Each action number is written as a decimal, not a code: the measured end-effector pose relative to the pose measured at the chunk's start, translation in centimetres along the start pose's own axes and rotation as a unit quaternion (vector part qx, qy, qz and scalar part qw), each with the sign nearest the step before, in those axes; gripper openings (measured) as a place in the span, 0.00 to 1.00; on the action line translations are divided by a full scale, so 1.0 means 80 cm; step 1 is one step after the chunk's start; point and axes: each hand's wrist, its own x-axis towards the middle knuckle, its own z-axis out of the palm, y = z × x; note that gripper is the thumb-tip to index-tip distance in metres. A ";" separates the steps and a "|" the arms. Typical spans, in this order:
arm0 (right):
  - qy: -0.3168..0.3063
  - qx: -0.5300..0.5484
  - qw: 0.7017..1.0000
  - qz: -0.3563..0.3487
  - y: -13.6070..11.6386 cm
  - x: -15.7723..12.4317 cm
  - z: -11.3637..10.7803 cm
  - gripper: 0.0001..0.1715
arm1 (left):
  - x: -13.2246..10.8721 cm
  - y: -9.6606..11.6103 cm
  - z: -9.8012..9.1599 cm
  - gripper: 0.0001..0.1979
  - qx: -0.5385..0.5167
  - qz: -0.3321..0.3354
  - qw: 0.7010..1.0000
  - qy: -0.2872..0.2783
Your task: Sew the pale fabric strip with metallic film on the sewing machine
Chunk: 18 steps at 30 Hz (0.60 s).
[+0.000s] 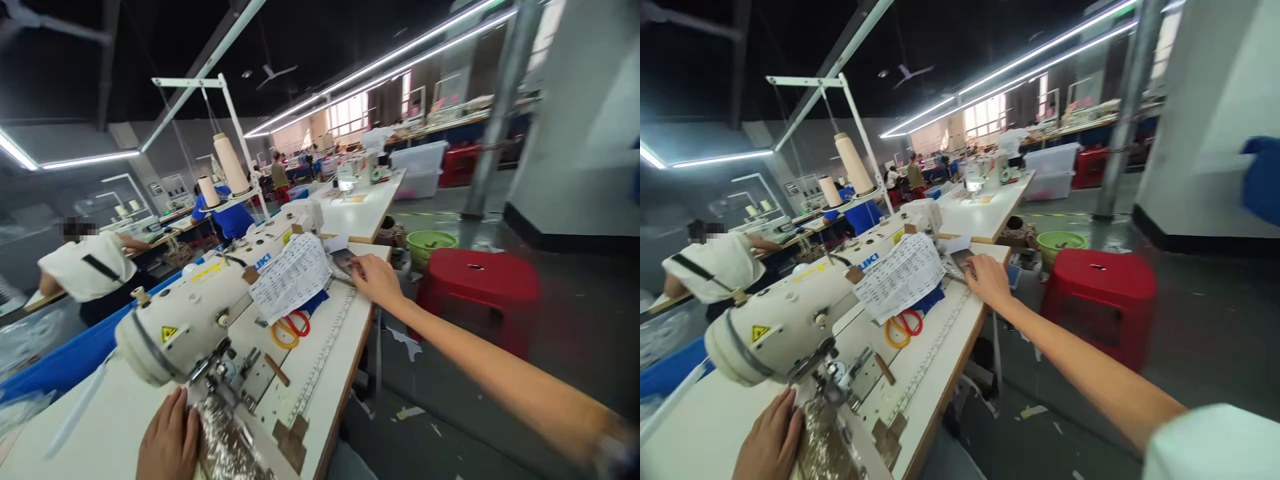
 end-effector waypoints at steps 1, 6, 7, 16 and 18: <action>-0.004 0.015 0.999 -0.033 -0.011 -0.017 0.005 0.14 | -0.001 0.001 0.000 0.17 0.007 -0.029 0.999 0.022; -0.047 0.083 0.970 -0.224 -0.088 -0.102 0.034 0.15 | 0.012 0.027 -0.031 0.20 0.019 -0.156 0.988 0.009; -0.048 0.089 0.963 -0.251 -0.104 -0.113 0.040 0.17 | 0.015 0.030 -0.039 0.20 0.016 -0.176 0.984 -0.010; -0.021 0.047 0.922 -0.384 -0.199 -0.143 0.090 0.17 | -0.017 0.006 -0.096 0.21 0.002 -0.243 0.968 -0.055; -0.017 0.045 0.916 -0.399 -0.203 -0.143 0.097 0.18 | -0.041 0.017 -0.119 0.20 -0.027 -0.223 0.972 -0.071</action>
